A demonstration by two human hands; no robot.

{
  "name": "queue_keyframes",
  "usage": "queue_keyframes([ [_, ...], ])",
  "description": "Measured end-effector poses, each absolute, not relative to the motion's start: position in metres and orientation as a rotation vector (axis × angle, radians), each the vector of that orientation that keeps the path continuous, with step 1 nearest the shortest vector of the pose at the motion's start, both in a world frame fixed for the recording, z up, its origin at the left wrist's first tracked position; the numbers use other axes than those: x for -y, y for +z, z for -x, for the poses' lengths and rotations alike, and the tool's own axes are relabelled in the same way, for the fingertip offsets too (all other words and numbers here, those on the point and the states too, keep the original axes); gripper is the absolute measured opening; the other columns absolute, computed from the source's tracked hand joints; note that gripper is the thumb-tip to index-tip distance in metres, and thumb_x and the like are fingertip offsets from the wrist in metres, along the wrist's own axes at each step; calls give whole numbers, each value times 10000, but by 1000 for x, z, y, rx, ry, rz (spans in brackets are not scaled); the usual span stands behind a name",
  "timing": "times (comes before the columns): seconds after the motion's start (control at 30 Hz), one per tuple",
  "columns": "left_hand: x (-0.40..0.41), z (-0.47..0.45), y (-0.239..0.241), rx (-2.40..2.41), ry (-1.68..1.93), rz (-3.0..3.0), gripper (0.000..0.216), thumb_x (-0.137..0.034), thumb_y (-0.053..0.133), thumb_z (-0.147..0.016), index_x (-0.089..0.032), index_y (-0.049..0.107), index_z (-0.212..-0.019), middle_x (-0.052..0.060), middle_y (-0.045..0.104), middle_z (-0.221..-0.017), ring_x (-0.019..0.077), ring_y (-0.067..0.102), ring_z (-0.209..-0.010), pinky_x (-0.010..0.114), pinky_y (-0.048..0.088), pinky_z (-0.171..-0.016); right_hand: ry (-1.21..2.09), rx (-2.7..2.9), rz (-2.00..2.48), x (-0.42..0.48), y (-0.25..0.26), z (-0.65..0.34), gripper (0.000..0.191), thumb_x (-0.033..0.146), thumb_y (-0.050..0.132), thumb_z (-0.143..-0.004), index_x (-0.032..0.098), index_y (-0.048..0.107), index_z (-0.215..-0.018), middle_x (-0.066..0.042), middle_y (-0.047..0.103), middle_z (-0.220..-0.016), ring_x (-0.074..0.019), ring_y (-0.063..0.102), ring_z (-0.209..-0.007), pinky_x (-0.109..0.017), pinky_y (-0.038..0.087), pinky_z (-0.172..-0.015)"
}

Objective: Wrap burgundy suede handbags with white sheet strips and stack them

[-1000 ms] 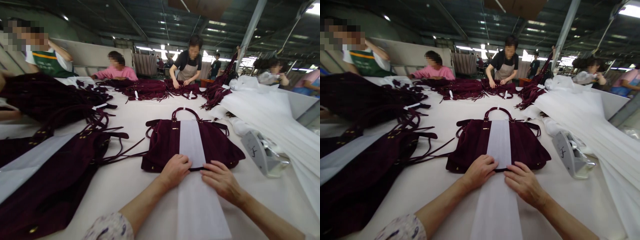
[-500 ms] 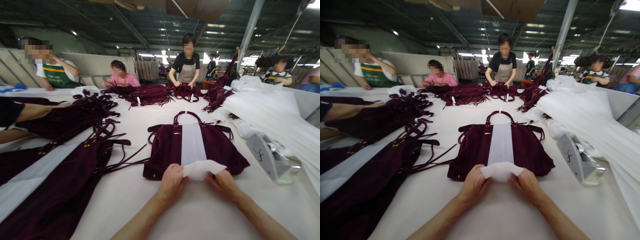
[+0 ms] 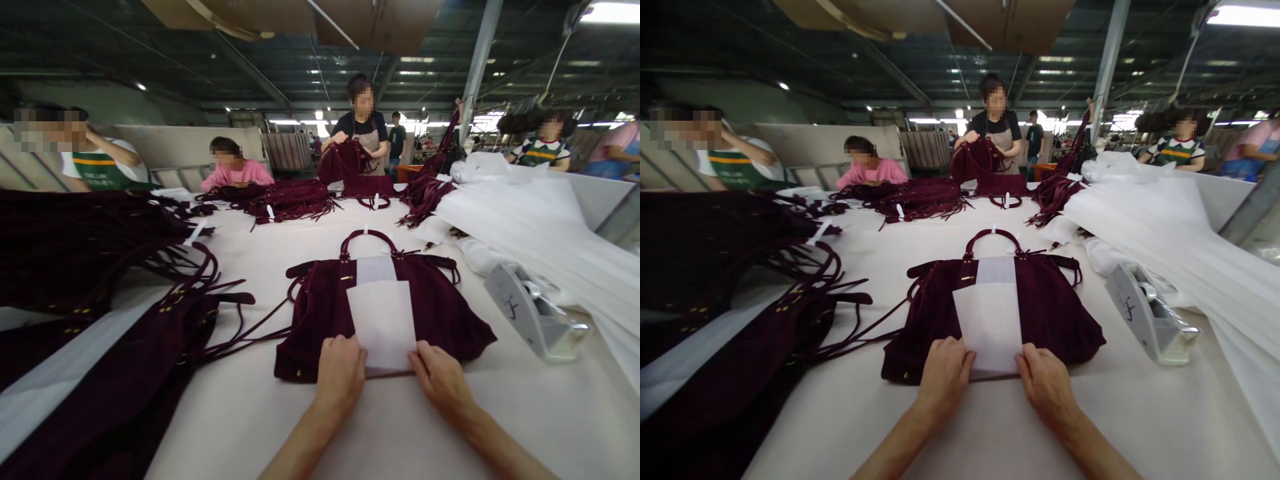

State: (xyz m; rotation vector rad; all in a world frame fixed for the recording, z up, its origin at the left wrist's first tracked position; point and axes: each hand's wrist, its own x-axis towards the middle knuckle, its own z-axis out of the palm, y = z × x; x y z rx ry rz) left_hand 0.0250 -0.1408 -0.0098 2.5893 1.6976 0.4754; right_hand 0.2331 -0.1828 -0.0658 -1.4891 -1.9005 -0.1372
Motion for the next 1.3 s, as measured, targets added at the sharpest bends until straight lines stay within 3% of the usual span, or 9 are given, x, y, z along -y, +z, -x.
queue_keyframes([
  [0.13, 134, -36, -1, -1794, 276, -2557, 200, -221, 436, -904, -179, 572, -763, 68, 616, -733, 239, 564, -755, 367, 348, -714, -91, 1802, 1537, 178, -63, -226, 265, 330, 358, -985, 146, 530, -1067, 0, 592, -622, -168, 584, -598, -263, 409, -589],
  [0.23, 132, -39, 0, -1846, 238, -2547, 186, -240, 441, -906, -180, 562, -777, 63, 621, -734, 239, 577, -766, 359, 341, -716, -140, 1800, 1593, 173, -61, -225, 466, 300, 355, -973, 92, 363, -1389, 9, 591, -595, -162, 570, -533, -257, 396, -553],
  [0.3, 132, -40, -1, -1869, 235, -2546, 185, -248, 434, -910, -181, 561, -793, 63, 629, -740, 242, 585, -774, 362, 344, -722, -208, 1852, 1666, 170, -58, -224, 515, 272, 381, -952, 127, 334, -1444, 14, 580, -560, -156, 540, -478, -254, 361, -510],
  [0.5, 130, -43, -2, -1898, 193, -2531, 141, -257, 473, -890, -174, 568, -826, 65, 649, -745, 236, 607, -778, 357, 359, -733, -269, 2045, 1749, 164, -49, -220, 333, 172, 518, -865, 267, 643, -1159, -14, 653, -698, -152, 598, -633, -240, 344, -557],
  [0.83, 127, -43, -3, -1967, 245, -2523, 213, -302, 564, -864, -167, 535, -1026, 61, 632, -795, 245, 597, -816, 361, 398, -755, -212, 2143, 1936, 158, -38, -211, 144, 152, 529, -878, 221, 631, -952, -32, 651, -756, -177, 605, -713, -245, 344, -581],
  [0.97, 121, -46, -2, -1842, 470, -2727, 459, -190, 564, -832, -182, 445, -1276, 139, 583, -1128, 297, 525, -1048, 415, 409, -840, -136, 2187, 2001, 155, -28, -209, 145, 142, 493, -897, 208, 621, -912, -46, 665, -777, -195, 630, -737, -245, 355, -575],
  [1.07, 111, -58, -2, -1461, 389, -2914, 357, -60, 477, -815, -166, 551, -1148, 153, 528, -1264, 297, 460, -1178, 427, 390, -933, -64, 2208, 2055, 152, -18, -207, 170, 140, 471, -907, 196, 630, -890, -60, 679, -797, -214, 646, -745, -256, 382, -582],
  [1.17, 98, -77, -4, -1339, 184, -2869, 184, -79, 458, -818, -155, 596, -914, 112, 604, -1025, 247, 556, -975, 359, 449, -816, -42, 2227, 2081, 148, -9, -204, 213, 136, 455, -914, 182, 659, -874, -84, 680, -805, -229, 648, -752, -279, 413, -598],
  [1.3, 85, -96, -8, -1529, 327, -2849, 138, -185, 443, -873, -165, 571, -918, 95, 574, -935, 244, 548, -887, 367, 448, -772, -198, 2204, 2041, 137, 2, -205, 236, 140, 477, -907, 178, 694, -821, -104, 651, -856, -255, 614, -825, -339, 449, -651],
])
